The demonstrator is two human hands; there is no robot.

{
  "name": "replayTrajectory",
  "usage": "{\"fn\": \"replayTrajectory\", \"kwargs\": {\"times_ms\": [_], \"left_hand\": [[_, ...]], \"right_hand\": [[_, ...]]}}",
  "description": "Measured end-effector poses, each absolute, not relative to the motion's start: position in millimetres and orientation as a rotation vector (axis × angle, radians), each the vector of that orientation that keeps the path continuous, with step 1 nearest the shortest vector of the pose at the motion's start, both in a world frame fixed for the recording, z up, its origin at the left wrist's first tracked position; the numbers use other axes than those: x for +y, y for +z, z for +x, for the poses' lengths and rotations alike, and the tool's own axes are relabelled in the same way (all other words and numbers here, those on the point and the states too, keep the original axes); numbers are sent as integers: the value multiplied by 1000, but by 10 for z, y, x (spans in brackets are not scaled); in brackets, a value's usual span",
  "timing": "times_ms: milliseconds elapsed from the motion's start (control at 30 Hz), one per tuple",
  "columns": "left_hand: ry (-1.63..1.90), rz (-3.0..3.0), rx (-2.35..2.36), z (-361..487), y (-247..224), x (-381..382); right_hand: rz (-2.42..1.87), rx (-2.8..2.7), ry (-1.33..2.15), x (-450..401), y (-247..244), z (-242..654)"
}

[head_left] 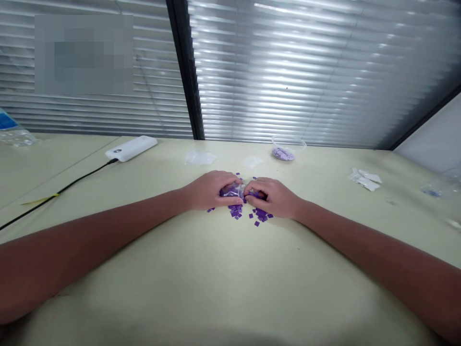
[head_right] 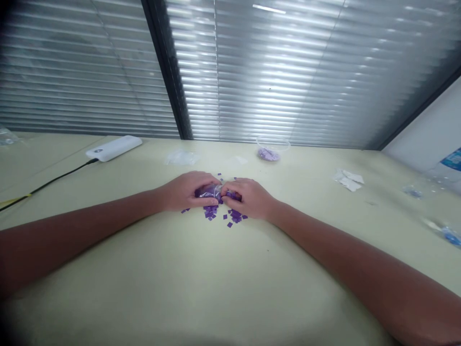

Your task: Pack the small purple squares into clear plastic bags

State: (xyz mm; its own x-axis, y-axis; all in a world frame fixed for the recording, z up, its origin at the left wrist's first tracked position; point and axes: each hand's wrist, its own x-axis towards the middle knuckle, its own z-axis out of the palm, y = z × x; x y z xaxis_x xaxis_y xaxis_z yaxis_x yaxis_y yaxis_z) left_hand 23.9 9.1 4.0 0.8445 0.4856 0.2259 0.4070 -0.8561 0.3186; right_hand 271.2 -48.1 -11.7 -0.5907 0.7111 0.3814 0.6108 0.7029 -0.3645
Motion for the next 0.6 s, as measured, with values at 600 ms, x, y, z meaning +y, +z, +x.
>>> {"fn": "replayTrajectory", "kwargs": {"times_ms": [600], "left_hand": [[454,2782,646,244,17,115]], "right_hand": [[-996,-2407,269,-479,-122,2714]]}}
